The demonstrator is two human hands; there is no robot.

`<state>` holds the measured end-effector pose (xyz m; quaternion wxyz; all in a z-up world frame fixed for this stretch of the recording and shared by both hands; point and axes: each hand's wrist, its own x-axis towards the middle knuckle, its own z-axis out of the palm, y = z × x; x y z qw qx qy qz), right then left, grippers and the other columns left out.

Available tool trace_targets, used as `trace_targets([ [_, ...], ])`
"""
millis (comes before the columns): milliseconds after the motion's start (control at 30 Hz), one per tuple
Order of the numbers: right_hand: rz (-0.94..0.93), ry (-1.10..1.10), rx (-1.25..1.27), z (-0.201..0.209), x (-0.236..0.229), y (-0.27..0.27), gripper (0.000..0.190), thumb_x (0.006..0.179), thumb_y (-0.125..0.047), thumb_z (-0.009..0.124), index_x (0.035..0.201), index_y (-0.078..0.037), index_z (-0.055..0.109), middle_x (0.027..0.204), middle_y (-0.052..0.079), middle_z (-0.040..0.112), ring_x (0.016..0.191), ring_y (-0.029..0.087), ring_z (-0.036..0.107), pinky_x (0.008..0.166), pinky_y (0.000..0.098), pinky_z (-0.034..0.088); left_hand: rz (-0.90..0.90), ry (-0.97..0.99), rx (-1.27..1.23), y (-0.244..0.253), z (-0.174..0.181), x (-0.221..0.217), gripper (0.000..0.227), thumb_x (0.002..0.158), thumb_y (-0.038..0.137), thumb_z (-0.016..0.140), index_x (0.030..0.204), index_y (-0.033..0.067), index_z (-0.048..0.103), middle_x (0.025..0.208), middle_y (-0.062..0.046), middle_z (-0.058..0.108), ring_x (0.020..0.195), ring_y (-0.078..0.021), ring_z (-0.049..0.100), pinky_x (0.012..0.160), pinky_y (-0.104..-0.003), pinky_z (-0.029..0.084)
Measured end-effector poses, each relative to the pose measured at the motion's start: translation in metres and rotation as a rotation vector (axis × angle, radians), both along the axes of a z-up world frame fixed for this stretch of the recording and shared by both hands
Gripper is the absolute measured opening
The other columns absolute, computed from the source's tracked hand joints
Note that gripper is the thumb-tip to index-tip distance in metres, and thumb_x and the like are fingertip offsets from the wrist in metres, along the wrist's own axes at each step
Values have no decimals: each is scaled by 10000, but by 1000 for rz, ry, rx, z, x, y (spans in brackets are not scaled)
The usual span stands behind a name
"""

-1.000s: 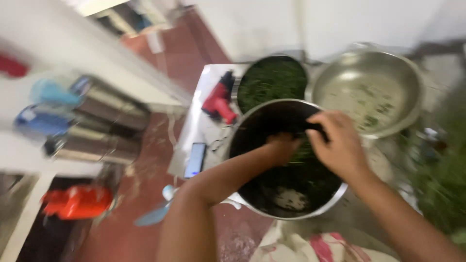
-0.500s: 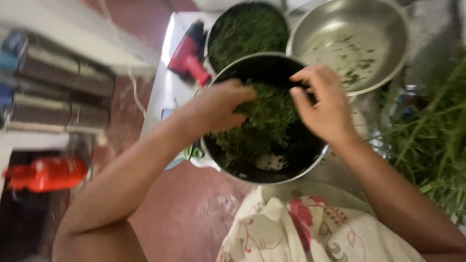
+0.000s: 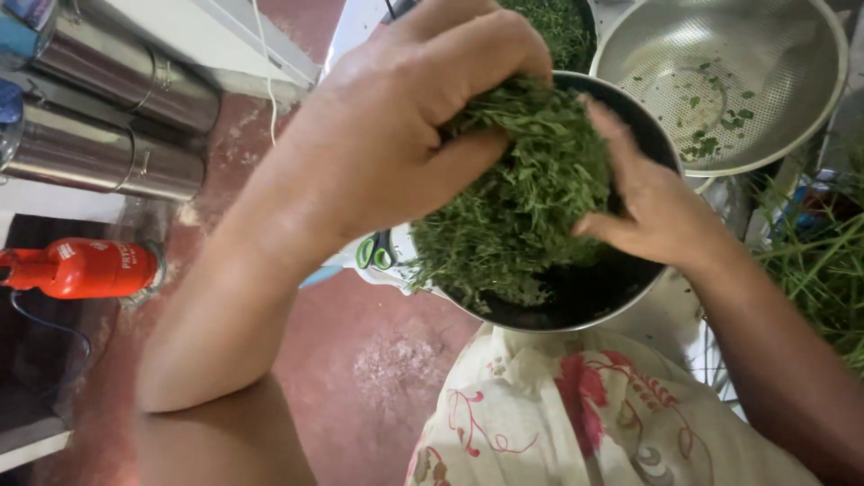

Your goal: Drying green leaves in a pot using a heat gun and manual stirring

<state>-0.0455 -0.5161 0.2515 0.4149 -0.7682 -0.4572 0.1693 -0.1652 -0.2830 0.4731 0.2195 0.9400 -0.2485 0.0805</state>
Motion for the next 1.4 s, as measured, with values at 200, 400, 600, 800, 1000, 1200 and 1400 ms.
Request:
trace_targets([
  [200, -81, -165, 151, -25, 4, -5, 102, 861, -31, 693, 963, -31, 701, 1180, 186, 642, 1051, 335, 651, 942, 461, 515, 84, -80, -32, 20, -8, -1, 407, 826, -33, 606, 1218, 74, 589, 1139, -102, 660, 1053, -328, 619, 872, -448, 448],
  [400, -368, -185, 353, -27, 0, -12, 55, 925, 58, 521, 904, 10, 539, 927, 139, 550, 902, 326, 549, 844, 469, 424, 74, 112, 3, 37, -76, 25, 370, 776, 0, 599, 1138, 71, 580, 1088, -134, 598, 894, -331, 617, 715, -461, 463],
  [600, -390, -177, 499, -43, 1, -20, 636, 838, 177, 369, 1470, 130, 411, 1394, 308, 470, 1371, 436, 445, 1203, 552, 342, 98, 139, 157, 30, -189, 57, 456, 736, 256, 777, 1142, 76, 669, 1229, -200, 581, 938, -410, 662, 788, -523, 540],
  [800, -333, 1, 586, -45, 1, -18, 447, 1071, -314, 523, 1387, 0, 503, 1297, 155, 560, 1236, 297, 561, 1093, 443, 462, 17, 337, 192, 19, -366, 112, 881, 571, 772, 820, 1135, 104, 714, 1062, -175, 701, 885, -429, 701, 756, -524, 556],
  [1000, -173, -85, 630, -53, 9, -9, 565, 874, -150, 567, 1392, 73, 525, 1325, 285, 562, 1306, 413, 504, 1119, 621, 390, -168, 326, 340, -32, -406, 127, 886, 604, 788, 728, 1128, 74, 731, 1080, -195, 708, 926, -446, 693, 822, -541, 568],
  [1200, -199, -182, 524, -39, 4, -1, 624, 742, 79, 576, 1364, 55, 613, 1317, 237, 622, 1255, 470, 598, 1075, 583, 451, -318, 381, 635, -31, -375, 66, 586, 758, 576, 631, 1062, 95, 772, 1058, -113, 741, 1009, -372, 689, 867, -511, 564],
  [1400, -336, -151, 600, -47, 8, 3, 586, 771, 115, 620, 1353, 50, 633, 1286, 255, 645, 1256, 467, 598, 1050, 579, 470, -192, 386, 659, -3, -278, 29, 379, 772, 435, 672, 984, 150, 807, 996, -51, 747, 1061, -305, 677, 859, -442, 583],
])
